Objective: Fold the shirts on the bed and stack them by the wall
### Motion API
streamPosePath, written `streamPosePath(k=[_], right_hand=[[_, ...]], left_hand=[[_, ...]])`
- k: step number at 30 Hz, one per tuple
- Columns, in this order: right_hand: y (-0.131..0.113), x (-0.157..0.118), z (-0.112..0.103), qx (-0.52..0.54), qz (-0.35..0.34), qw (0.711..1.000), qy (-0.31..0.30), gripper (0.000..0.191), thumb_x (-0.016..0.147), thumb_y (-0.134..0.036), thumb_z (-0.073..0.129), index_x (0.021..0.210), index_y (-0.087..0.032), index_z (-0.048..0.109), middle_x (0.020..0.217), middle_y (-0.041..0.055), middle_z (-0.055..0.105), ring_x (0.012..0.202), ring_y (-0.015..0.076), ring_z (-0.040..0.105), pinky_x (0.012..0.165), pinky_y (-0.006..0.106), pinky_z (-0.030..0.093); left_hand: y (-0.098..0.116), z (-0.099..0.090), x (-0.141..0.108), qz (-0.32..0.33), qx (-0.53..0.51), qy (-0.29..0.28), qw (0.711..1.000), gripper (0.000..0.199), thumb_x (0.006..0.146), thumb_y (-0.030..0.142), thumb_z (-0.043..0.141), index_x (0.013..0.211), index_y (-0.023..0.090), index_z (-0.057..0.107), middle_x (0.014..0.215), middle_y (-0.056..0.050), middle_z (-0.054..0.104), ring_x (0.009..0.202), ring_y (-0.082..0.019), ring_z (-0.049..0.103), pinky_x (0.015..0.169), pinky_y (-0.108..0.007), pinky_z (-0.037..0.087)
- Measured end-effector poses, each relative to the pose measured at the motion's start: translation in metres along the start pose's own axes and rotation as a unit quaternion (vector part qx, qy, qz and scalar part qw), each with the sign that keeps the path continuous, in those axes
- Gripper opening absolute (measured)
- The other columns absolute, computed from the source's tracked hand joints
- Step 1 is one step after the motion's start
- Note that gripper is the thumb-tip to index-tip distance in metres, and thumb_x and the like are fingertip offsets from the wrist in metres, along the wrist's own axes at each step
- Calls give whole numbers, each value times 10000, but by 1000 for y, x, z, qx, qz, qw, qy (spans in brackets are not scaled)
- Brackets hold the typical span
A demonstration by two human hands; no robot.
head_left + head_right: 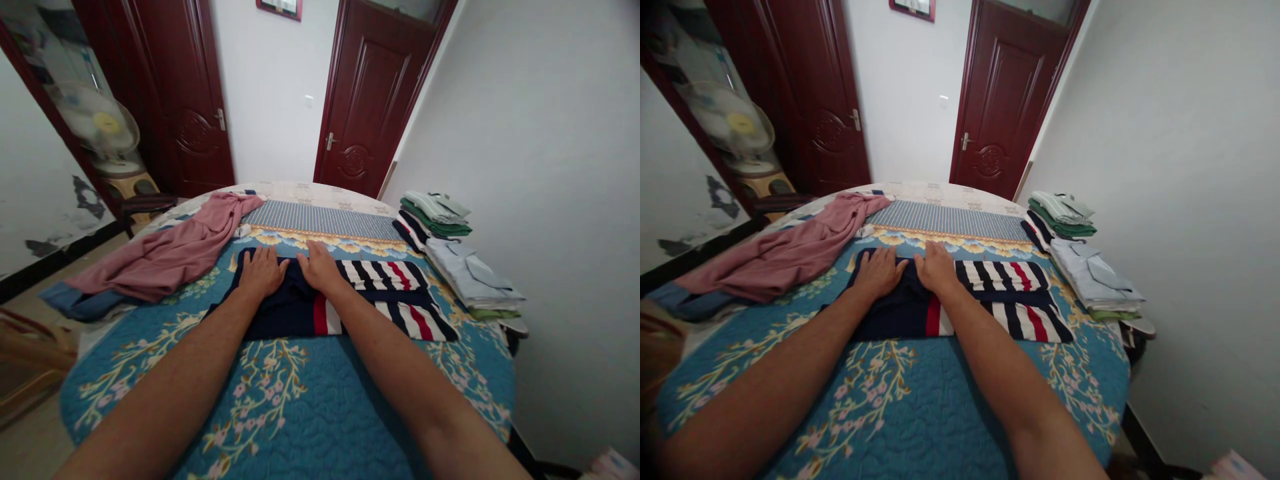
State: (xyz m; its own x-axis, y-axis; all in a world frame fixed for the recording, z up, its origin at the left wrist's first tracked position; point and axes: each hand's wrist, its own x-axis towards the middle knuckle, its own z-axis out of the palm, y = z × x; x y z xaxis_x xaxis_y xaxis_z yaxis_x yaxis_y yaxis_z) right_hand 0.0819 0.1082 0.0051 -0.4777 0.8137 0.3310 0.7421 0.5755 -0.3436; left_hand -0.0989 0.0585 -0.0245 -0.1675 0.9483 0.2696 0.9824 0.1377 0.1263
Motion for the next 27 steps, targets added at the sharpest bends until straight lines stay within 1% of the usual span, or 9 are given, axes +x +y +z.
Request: streamPosePath(k=[2,5,7,11,14,17,21,24,27], right_hand=[[-17,-1,13,-5,33,999,-36,674,1115,-521,411,1668,-135,409,1717,188,435,1630,347,313,1307,592,278],[-21,-15,22,-27,30,995,-90,738,1099,-595,422,1706,-180,361,1778,161,333,1663,374,227,1325,656,177],[-16,-26,20,-41,17,993,-108,782,1087,-643,417,1718,-186,346,1789,153,310,1670,377,207,1337,647,142],[-1,-37,9,-49,10,989,-138,866,1072,-723,356,1734,-166,314,1802,166,268,1674,395,195,1343,648,131],[11,-39,3,-48,15,987,-151,881,1070,-746,323,1733,-166,311,1805,167,253,1682,386,179,1346,639,138],[27,-42,-2,-61,31,988,-137,900,1069,-753,315,1733,-145,297,1801,187,254,1684,376,175,1344,633,144],[58,-48,-12,-79,44,987,-133,904,1075,-751,276,1737,-136,280,1803,184,248,1682,363,191,1350,618,132],[86,-53,-25,-91,68,985,-132,889,1083,-729,272,1723,-113,305,1800,201,248,1683,370,184,1347,615,145],[121,-60,-42,-116,106,980,-122,856,1096,-692,284,1710,-96,320,1796,213,252,1681,367,190,1341,619,148]], left_hand=[[-1,0,0,-1,4,-8,1000,737,1108,514,285,1641,30,441,1665,-252,499,1612,-407,358,1303,-667,242],[-1,0,0,-11,7,-28,1000,710,1108,478,287,1639,35,445,1678,-240,488,1623,-398,343,1315,-661,224],[-1,-1,0,-13,6,-36,999,703,1108,466,282,1634,32,452,1682,-236,485,1627,-392,338,1320,-656,215],[2,-5,-1,-30,-3,-38,999,716,1100,481,294,1647,43,440,1715,-234,437,1633,-398,322,1322,-657,201],[3,-7,0,-53,-8,-43,998,761,1085,540,313,1658,54,432,1731,-246,402,1636,-430,299,1306,-710,172],[3,-7,1,-65,-7,-48,997,798,1073,589,315,1667,68,428,1741,-254,378,1642,-443,279,1293,-747,141],[2,-5,3,-69,4,-51,996,801,1069,604,300,1668,91,436,1753,-248,358,1637,-440,290,1287,-752,155],[0,-3,6,-68,13,-53,996,798,1067,604,289,1661,96,448,1755,-249,353,1636,-440,293,1278,-763,169],[-2,-2,8,-66,18,-55,996,802,1068,604,278,1656,88,451,1752,-254,356,1635,-440,291,1274,-765,179]])
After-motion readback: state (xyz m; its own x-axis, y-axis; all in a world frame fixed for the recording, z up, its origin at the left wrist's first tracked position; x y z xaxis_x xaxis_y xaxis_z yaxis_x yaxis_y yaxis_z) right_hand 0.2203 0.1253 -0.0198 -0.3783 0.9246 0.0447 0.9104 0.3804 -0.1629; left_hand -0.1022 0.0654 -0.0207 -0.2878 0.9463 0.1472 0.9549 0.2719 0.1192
